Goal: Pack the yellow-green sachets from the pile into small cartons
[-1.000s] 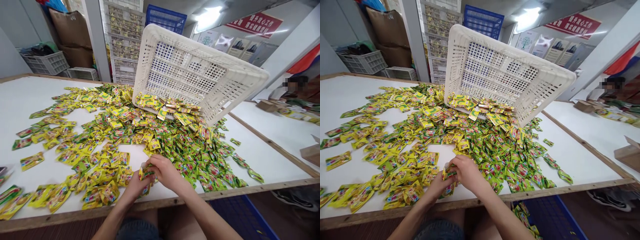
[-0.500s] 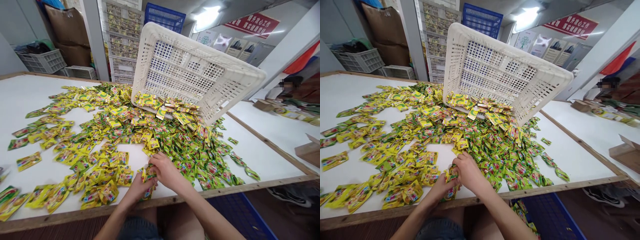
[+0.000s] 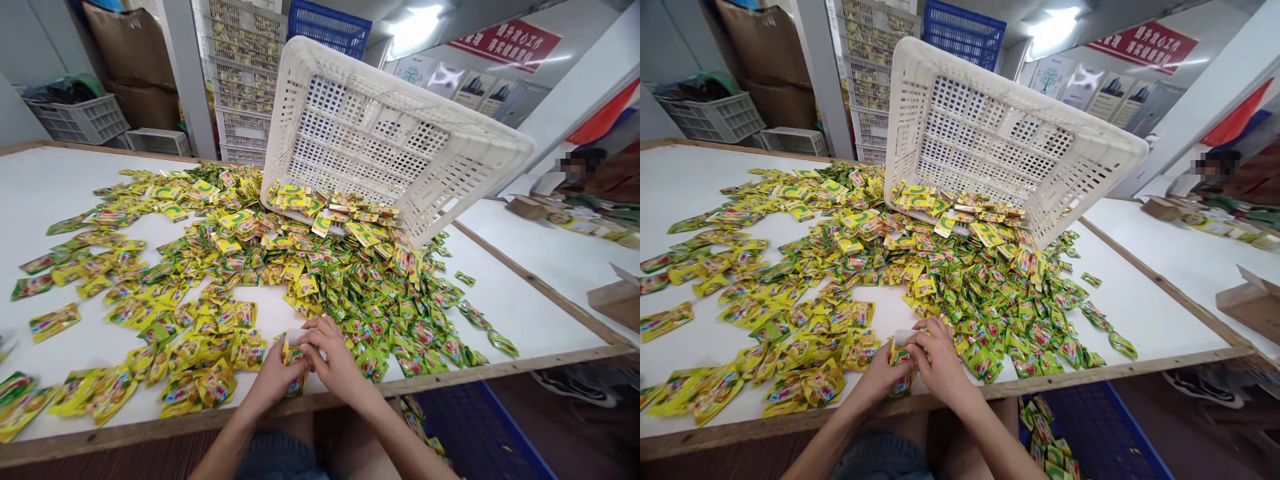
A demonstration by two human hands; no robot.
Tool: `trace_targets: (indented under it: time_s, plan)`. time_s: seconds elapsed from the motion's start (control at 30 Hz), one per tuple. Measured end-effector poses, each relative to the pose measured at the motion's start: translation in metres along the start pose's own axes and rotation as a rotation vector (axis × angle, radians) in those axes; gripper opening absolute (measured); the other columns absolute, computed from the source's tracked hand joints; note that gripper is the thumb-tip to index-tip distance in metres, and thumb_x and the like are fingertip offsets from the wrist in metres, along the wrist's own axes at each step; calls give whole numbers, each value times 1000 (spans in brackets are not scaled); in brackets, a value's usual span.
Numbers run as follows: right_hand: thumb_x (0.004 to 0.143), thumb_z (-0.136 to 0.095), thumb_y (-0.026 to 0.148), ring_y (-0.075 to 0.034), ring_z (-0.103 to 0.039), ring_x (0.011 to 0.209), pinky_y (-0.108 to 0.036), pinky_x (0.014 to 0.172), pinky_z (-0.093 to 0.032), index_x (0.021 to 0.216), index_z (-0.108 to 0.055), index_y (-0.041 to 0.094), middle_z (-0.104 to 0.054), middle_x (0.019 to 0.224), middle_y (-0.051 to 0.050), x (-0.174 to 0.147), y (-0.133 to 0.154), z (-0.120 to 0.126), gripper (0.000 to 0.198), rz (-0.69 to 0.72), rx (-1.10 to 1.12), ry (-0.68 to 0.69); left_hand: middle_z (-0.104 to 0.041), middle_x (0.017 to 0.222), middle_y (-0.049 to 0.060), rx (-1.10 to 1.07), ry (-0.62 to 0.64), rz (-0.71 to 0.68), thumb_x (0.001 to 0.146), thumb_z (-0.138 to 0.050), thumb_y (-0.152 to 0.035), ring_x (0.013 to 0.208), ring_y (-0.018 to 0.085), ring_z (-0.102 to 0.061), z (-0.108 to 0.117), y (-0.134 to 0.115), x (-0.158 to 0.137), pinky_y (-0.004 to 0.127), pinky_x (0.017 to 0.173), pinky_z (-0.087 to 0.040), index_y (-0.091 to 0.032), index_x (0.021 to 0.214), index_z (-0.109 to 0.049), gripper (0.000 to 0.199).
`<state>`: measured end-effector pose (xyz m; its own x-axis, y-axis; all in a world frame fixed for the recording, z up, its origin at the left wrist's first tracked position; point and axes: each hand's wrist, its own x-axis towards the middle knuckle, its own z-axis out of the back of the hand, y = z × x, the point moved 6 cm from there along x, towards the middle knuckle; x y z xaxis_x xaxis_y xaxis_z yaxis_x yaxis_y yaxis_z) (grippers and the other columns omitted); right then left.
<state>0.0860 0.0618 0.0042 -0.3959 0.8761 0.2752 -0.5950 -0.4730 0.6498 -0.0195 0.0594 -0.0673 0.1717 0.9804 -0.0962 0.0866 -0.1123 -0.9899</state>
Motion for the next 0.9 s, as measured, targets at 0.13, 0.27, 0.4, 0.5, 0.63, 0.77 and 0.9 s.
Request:
trace_targets:
  time_s: [0.13, 0.27, 0.4, 0.5, 0.63, 0.77, 0.9]
  plan:
    - [85, -50, 22, -21, -46, 99, -36, 86, -34, 69, -63, 20, -56, 97, -6, -3, -4, -7, 22, -21, 1, 57, -64, 96, 6, 30, -90, -69, 69, -65, -27, 88, 19, -60, 5, -8, -11, 30, 81, -45, -18, 103, -44, 41]
    - [85, -50, 24, -18, -53, 86, -32, 79, -39, 89, -58, 21, -58, 87, -3, -8, -13, -15, 9, -98, 234, 9, -61, 98, 4, -39, -186, -136, 76, -60, -26, 91, 17, -61, 18, -11, -25, 31, 84, -45, -24, 108, -34, 41]
    - [81, -56, 25, -16, -57, 78, -27, 70, -44, 98, -43, 23, -60, 84, -1, -22, -33, -28, 22, -263, 676, -210, -60, 104, 7, -52, -112, -128, 79, -57, -26, 99, 19, -59, 19, -6, -27, 33, 88, -45, -21, 104, -44, 29]
    - [78, -60, 25, -16, -59, 82, -27, 74, -45, 91, -47, 22, -61, 85, -1, -31, -42, -35, 19, -324, 766, -331, -59, 108, 7, -68, -79, -109, 81, -55, -25, 101, 19, -58, 18, -3, -25, 33, 89, -45, -23, 112, -41, 33]
    - [81, -57, 26, -17, -59, 84, -28, 77, -44, 88, -60, 20, -64, 87, -3, -27, -40, -36, 10, -307, 651, -265, -60, 102, 5, 1, -54, -97, 81, -55, -26, 93, 18, -60, 22, -4, -23, 29, 81, -48, -22, 109, -45, 30]
    - [83, -53, 24, -18, -59, 84, -30, 82, -42, 82, -68, 20, -66, 83, -4, -13, -28, -26, 15, -185, 529, -208, -63, 92, 4, 117, -70, -113, 79, -56, -27, 85, 18, -62, 32, -8, -21, 29, 79, -49, -20, 96, -52, 19]
    - [82, -54, 23, -16, -58, 78, -27, 74, -44, 77, -67, 18, -64, 78, -4, -5, -23, -28, 14, -156, 477, -159, -64, 97, 6, 138, -168, -169, 75, -61, -25, 94, 20, -60, 40, -13, -21, 33, 88, -45, -19, 92, -56, 19]
